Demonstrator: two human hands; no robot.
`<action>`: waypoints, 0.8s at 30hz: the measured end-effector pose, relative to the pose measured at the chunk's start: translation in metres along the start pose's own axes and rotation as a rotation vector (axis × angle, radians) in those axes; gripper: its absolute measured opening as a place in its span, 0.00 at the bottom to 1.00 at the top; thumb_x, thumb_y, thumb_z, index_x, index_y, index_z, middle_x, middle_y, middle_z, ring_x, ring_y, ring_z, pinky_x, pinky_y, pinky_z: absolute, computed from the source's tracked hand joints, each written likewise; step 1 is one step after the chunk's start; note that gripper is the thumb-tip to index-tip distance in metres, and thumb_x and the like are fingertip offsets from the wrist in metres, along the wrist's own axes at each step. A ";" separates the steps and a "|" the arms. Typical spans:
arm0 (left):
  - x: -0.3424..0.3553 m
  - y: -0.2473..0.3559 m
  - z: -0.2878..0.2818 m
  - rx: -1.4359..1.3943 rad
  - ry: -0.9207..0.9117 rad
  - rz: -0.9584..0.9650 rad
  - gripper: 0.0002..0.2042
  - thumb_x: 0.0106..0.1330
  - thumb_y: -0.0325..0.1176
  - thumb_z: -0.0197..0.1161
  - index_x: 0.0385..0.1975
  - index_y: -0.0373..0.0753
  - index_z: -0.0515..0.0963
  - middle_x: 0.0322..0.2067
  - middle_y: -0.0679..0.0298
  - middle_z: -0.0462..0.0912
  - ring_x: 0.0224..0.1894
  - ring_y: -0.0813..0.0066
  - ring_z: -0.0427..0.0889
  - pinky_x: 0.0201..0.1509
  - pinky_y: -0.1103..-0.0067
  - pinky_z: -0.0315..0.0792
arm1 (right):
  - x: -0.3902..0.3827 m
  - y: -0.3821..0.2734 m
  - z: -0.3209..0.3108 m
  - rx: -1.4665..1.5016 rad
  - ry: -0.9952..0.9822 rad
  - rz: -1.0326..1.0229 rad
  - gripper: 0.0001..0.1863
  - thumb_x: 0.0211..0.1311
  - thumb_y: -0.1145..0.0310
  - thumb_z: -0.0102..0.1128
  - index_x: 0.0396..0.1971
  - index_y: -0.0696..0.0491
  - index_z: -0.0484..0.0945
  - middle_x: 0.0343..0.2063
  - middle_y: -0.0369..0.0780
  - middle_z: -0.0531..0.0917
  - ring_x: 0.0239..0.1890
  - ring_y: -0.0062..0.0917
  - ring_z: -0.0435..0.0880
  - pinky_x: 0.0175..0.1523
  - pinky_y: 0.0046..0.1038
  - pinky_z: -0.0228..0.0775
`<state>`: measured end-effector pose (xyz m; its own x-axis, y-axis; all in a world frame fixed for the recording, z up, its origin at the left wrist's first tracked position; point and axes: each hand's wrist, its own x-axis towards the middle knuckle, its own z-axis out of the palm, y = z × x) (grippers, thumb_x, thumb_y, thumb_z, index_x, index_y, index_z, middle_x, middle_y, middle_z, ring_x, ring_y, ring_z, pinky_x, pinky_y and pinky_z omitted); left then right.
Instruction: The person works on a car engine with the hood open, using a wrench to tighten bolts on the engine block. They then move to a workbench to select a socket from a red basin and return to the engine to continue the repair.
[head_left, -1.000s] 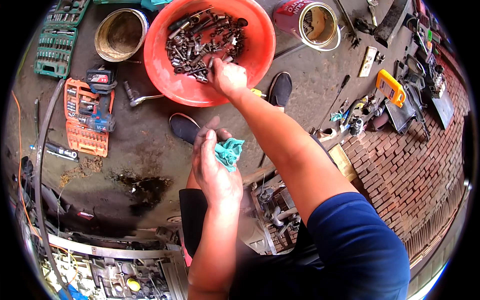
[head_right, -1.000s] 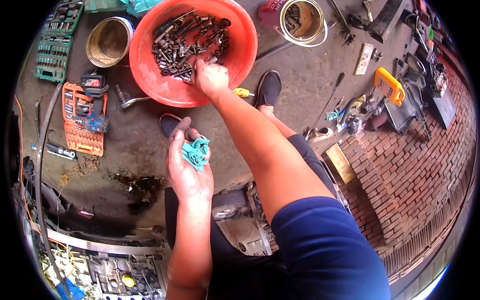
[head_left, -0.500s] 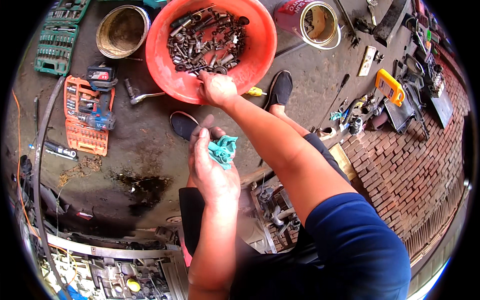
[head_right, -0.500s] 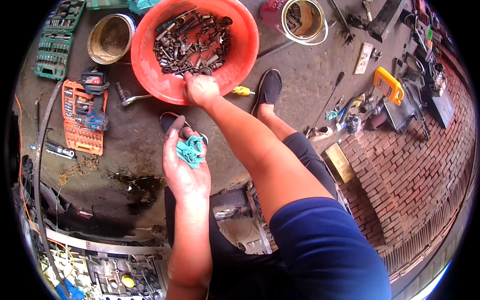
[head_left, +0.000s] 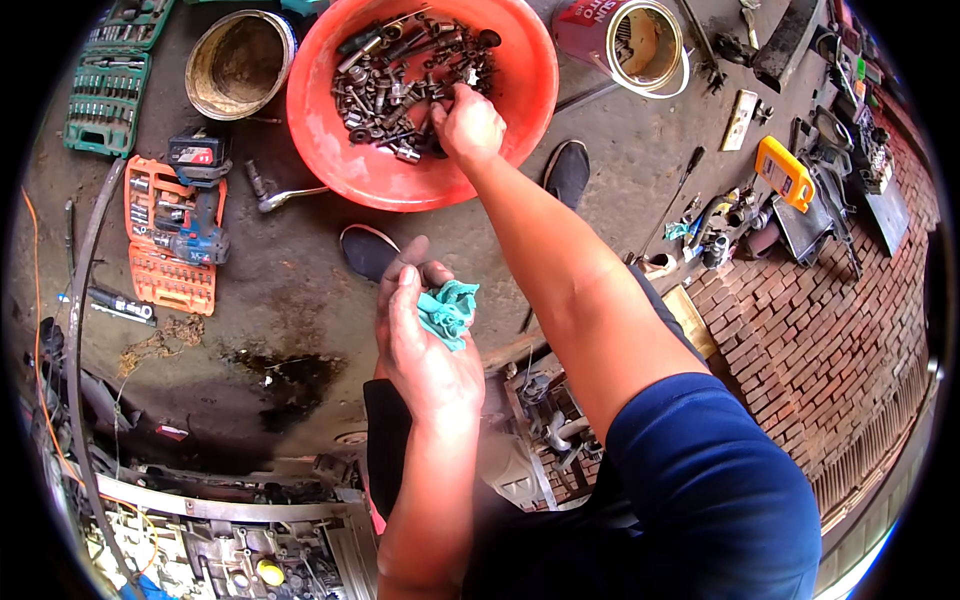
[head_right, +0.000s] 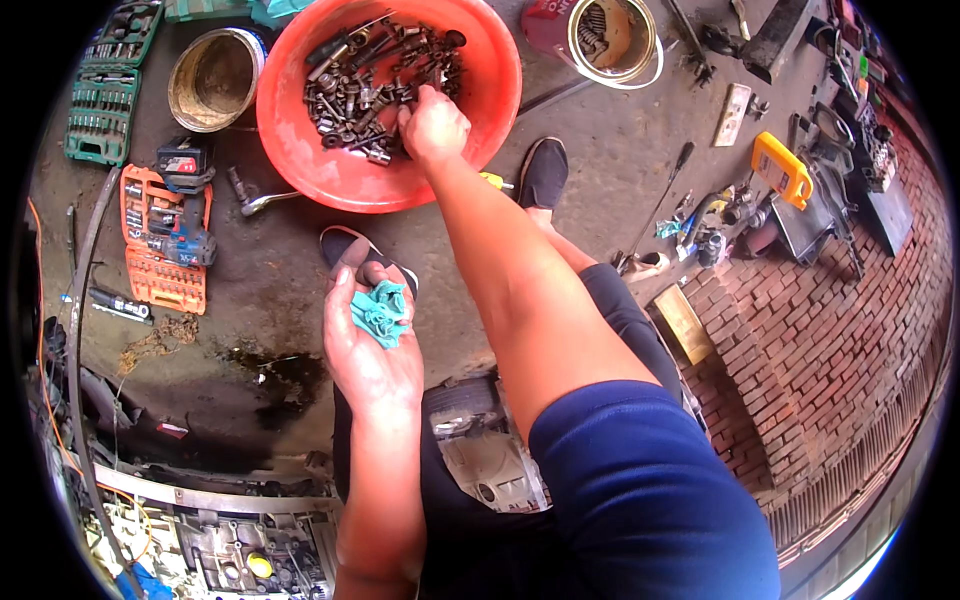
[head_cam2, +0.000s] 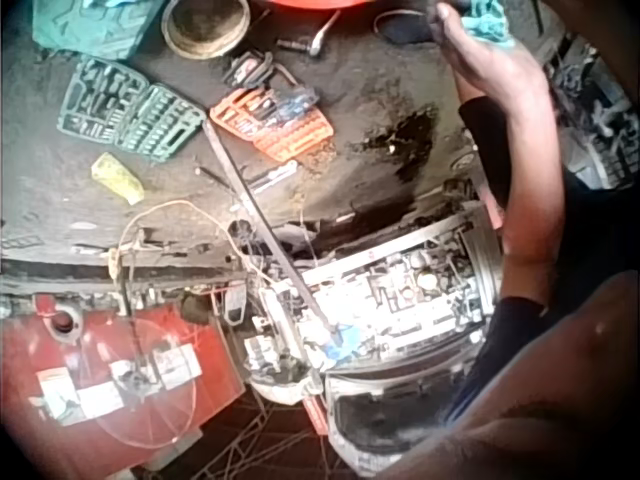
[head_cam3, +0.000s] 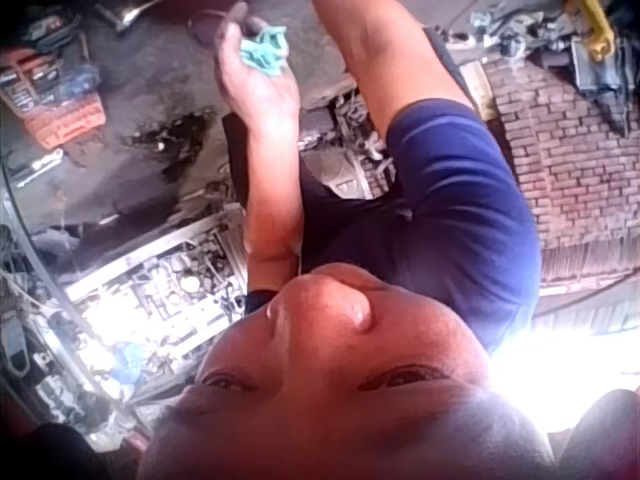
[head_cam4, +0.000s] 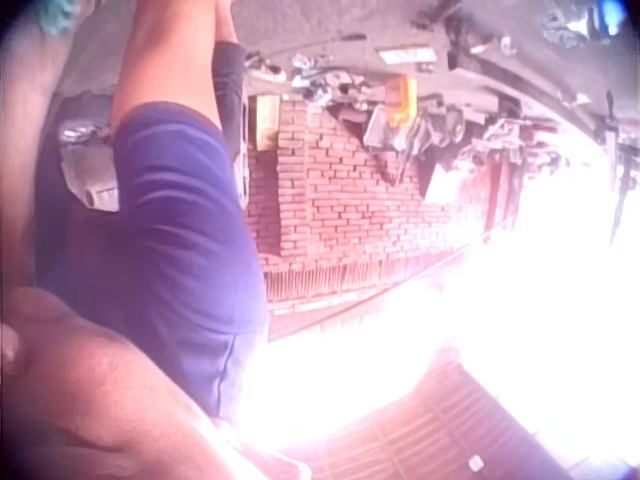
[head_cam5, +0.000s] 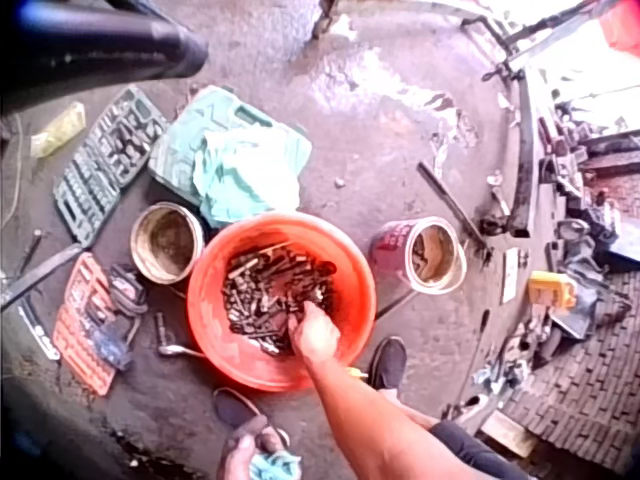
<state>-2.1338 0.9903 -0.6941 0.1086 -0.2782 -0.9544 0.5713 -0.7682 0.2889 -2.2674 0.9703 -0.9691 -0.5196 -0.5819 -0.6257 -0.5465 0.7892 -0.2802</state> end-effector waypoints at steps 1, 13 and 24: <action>0.000 -0.001 0.001 0.010 0.011 -0.005 0.18 0.80 0.39 0.57 0.59 0.32 0.79 0.37 0.64 0.82 0.40 0.78 0.80 0.39 0.80 0.75 | 0.005 0.000 0.000 0.005 -0.002 0.001 0.17 0.66 0.55 0.68 0.49 0.48 0.85 0.43 0.48 0.91 0.50 0.48 0.89 0.57 0.49 0.80; -0.004 -0.016 0.006 0.023 -0.042 -0.010 0.18 0.81 0.38 0.56 0.59 0.32 0.78 0.37 0.65 0.81 0.36 0.80 0.79 0.33 0.82 0.72 | -0.011 0.040 -0.012 -0.084 0.026 -0.111 0.16 0.61 0.56 0.68 0.44 0.50 0.83 0.43 0.45 0.90 0.49 0.44 0.89 0.54 0.51 0.79; -0.004 -0.023 0.010 0.077 0.018 -0.009 0.20 0.80 0.39 0.55 0.62 0.31 0.78 0.37 0.64 0.82 0.38 0.75 0.81 0.34 0.79 0.73 | 0.026 0.027 0.003 -0.291 -0.075 -0.270 0.12 0.63 0.61 0.66 0.44 0.47 0.81 0.46 0.42 0.88 0.50 0.45 0.89 0.52 0.50 0.82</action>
<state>-2.1557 1.0028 -0.6966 0.1187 -0.2611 -0.9580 0.5079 -0.8131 0.2846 -2.2940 0.9773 -0.9953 -0.2879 -0.7364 -0.6123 -0.8254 0.5150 -0.2313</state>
